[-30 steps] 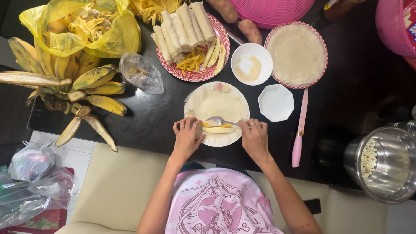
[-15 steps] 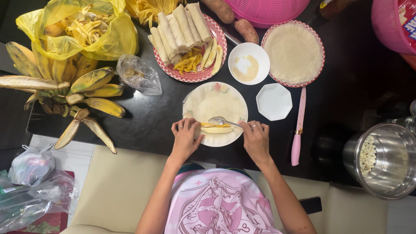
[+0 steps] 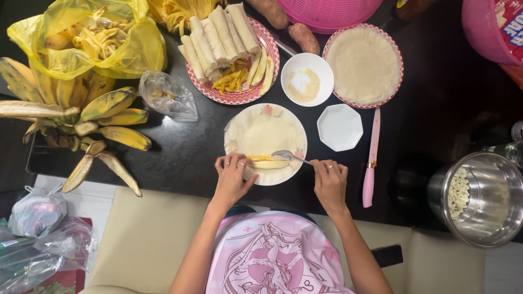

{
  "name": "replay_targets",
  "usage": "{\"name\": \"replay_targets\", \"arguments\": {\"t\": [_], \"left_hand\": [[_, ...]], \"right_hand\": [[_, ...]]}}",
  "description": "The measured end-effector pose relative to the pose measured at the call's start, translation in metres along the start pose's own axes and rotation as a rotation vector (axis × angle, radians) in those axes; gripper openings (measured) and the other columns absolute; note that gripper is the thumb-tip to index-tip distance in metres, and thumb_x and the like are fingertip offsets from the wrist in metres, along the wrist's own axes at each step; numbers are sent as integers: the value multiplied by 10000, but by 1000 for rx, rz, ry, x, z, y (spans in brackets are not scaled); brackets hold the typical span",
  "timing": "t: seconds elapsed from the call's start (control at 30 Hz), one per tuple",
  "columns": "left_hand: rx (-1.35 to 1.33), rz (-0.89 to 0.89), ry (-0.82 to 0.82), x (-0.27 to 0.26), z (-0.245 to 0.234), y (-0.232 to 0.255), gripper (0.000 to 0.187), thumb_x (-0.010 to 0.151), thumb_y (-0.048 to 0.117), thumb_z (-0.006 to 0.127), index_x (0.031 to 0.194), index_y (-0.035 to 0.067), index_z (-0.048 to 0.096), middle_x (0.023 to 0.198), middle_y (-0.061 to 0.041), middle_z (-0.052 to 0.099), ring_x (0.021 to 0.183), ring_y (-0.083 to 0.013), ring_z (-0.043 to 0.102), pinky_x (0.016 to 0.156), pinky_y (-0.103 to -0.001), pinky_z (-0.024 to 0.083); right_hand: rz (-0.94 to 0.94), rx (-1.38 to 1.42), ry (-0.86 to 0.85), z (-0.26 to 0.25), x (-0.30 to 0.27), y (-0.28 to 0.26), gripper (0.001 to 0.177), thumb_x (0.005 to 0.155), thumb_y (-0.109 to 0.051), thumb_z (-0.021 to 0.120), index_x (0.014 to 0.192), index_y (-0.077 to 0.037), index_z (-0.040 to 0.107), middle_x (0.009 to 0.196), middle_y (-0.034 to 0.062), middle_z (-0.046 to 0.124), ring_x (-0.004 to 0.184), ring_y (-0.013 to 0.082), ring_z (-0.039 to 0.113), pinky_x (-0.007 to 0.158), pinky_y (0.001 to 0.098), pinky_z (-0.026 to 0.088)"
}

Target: Wrapping banana slices and jackfruit in spring roll wrappers on a table to prepare turon.

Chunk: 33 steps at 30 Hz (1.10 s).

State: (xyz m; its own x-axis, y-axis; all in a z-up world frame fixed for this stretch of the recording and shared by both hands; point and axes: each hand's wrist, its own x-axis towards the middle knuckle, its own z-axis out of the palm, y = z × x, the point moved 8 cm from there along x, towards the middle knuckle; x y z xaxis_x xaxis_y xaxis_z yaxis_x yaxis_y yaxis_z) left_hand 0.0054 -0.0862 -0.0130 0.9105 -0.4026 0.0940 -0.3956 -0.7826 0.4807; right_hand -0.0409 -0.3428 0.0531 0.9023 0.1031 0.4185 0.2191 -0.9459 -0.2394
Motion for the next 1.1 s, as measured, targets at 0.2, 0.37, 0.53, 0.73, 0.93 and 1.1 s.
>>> {"name": "replay_targets", "arguments": {"t": [0.2, 0.37, 0.53, 0.73, 0.93, 1.1], "left_hand": [[117, 201, -48, -8, 28, 18, 379, 781, 376, 798, 1111, 251, 663, 1122, 39, 610, 1156, -203, 523, 1037, -530, 309], [190, 347, 61, -13, 34, 30, 205, 837, 310, 760, 996, 203, 685, 963, 23, 620, 1038, -189, 562, 990, -459, 369], [233, 485, 147, -15, 45, 35, 71, 907, 201, 659, 934, 137, 669, 895, -50, 593, 952, -249, 574, 957, -464, 407], [233, 439, 151, -7, 32, 41, 99, 884, 202, 638, 941, 122, 654, 885, -61, 597, 929, -259, 580, 946, -466, 412], [210, 404, 114, -12, 36, 36, 141, 876, 251, 679, 960, 140, 663, 912, -48, 592, 934, -248, 567, 973, -463, 402], [203, 443, 83, -15, 52, 32, 106, 903, 177, 614, 965, 114, 672, 912, -86, 616, 915, -280, 595, 982, -478, 413]], "right_hand": [[-8, 17, 44, 2, -4, -1, 179, 1005, -64, 607, 1102, -170, 714, 849, -31, 583, 821, 144, 628, 855, 337, 420], [-97, 4, 44, 10, 9, -28, 176, 979, -62, 625, 1102, -154, 710, 879, -8, 590, 852, 173, 633, 857, 350, 440], [-145, -21, 62, 15, 11, -33, 190, 938, -53, 666, 1080, -158, 736, 894, 13, 619, 870, 187, 641, 854, 369, 446], [263, 328, 32, 17, 42, 37, 132, 958, -81, 652, 1067, -121, 715, 916, 89, 695, 843, 364, 653, 776, 452, 489], [303, 61, 134, 46, 128, 102, 219, 941, -10, 653, 1152, -69, 635, 1036, 142, 613, 944, 402, 657, 814, 493, 531], [215, -421, -47, 95, 168, 104, 119, 881, -220, 754, 968, -163, 696, 981, 43, 592, 978, 306, 599, 840, 492, 449]]}}
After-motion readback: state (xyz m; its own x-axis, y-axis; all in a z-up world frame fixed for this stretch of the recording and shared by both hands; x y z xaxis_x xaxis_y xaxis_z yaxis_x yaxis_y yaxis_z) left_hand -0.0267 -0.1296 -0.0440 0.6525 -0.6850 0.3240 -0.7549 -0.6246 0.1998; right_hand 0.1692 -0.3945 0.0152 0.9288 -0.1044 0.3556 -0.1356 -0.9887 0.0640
